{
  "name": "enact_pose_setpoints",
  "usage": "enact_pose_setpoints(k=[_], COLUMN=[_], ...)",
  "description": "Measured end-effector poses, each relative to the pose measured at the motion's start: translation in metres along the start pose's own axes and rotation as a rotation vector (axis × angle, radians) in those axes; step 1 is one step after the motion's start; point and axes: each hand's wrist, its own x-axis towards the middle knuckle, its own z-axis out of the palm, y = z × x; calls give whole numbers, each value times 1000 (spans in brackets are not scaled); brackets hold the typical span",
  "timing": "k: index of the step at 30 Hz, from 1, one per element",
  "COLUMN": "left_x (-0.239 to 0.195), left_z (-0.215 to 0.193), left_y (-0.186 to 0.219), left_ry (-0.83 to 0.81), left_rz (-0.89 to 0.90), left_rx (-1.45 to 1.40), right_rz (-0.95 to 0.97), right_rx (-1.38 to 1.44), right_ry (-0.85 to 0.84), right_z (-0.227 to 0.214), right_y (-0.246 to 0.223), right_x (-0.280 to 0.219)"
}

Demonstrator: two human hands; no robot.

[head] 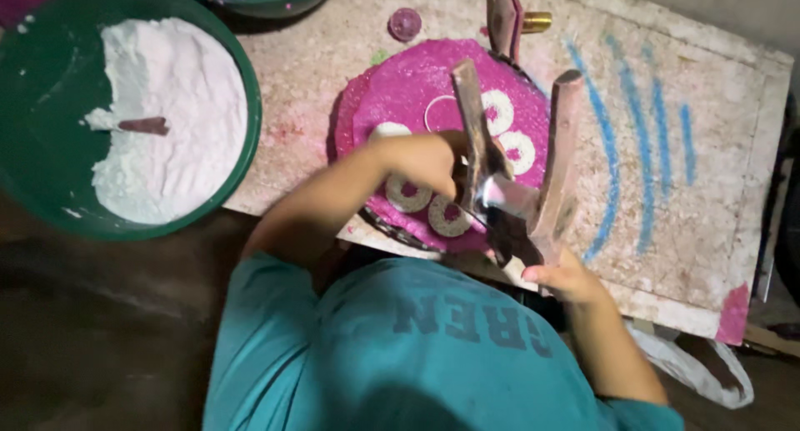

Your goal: The person scoops white and pink powders into a wooden mold and presses them onto a pink glittery tray to form two-toned circular shapes. They repeat this process to create multiple decorative circles.

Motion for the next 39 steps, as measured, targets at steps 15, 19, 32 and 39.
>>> enact_pose_setpoints(k=[15,19,32,39], left_x=[-76,-112,-55,-13], left_z=[-6,90,-21,-38], left_y=[-265,-209,-51,-20], left_ry=[998,1216,567,194], left_rz=[-450,-501,470,807], left_rx=[-715,-466,-1061,-1407], right_rz=[-129,-208,259,536], right_rx=[187,139,381,28], right_ry=[583,537,-132,-192], right_z=[44,56,56,21], right_y=[9,5,-22,-62], right_x=[-12,1,57,57])
